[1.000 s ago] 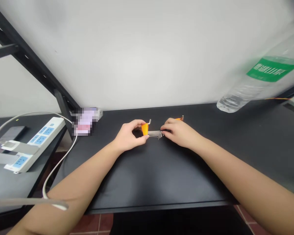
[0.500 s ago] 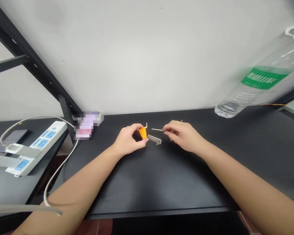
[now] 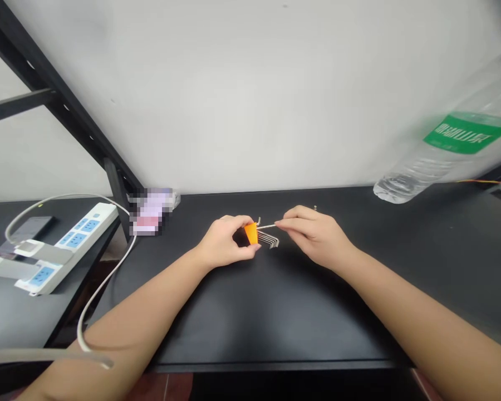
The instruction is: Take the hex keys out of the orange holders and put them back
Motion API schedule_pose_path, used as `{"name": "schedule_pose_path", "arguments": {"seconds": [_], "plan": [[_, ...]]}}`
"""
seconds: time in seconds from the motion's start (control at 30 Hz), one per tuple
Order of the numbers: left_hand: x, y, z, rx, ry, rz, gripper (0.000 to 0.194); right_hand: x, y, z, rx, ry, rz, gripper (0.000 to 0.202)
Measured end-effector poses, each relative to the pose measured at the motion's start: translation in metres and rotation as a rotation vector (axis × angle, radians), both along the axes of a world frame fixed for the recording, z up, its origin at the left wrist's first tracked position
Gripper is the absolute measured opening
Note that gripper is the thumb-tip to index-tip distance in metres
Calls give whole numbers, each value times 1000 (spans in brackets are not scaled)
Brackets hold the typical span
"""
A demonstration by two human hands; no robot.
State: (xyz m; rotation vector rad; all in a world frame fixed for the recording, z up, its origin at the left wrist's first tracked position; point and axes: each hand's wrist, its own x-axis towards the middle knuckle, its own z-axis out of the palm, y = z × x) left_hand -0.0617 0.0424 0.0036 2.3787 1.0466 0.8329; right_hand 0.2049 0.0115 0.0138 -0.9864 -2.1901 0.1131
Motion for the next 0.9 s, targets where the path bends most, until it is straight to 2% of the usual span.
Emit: {"name": "schedule_pose_path", "arguments": {"seconds": [0.17, 0.4, 0.6, 0.7, 0.77, 0.9], "plan": [[2, -2, -1, 2, 28, -32, 44, -12, -5, 1, -37, -52, 39, 28], [5, -1, -1, -24, 23, -48, 40, -24, -3, -9, -378, 196, 91, 33], [8, -7, 4, -26, 38, -106, 38, -30, -7, -12, -623, 389, 259, 35], [8, -8, 4, -37, 23, -131, 38, -33, -9, -9, -653, 478, 327, 36], [7, -8, 3, -44, 16, -129, 39, -33, -9, -8, -648, 458, 310, 35], [5, -5, 0, -97, -13, -87, 40, -21, 0, -10, -469, 208, 86, 21]]}}
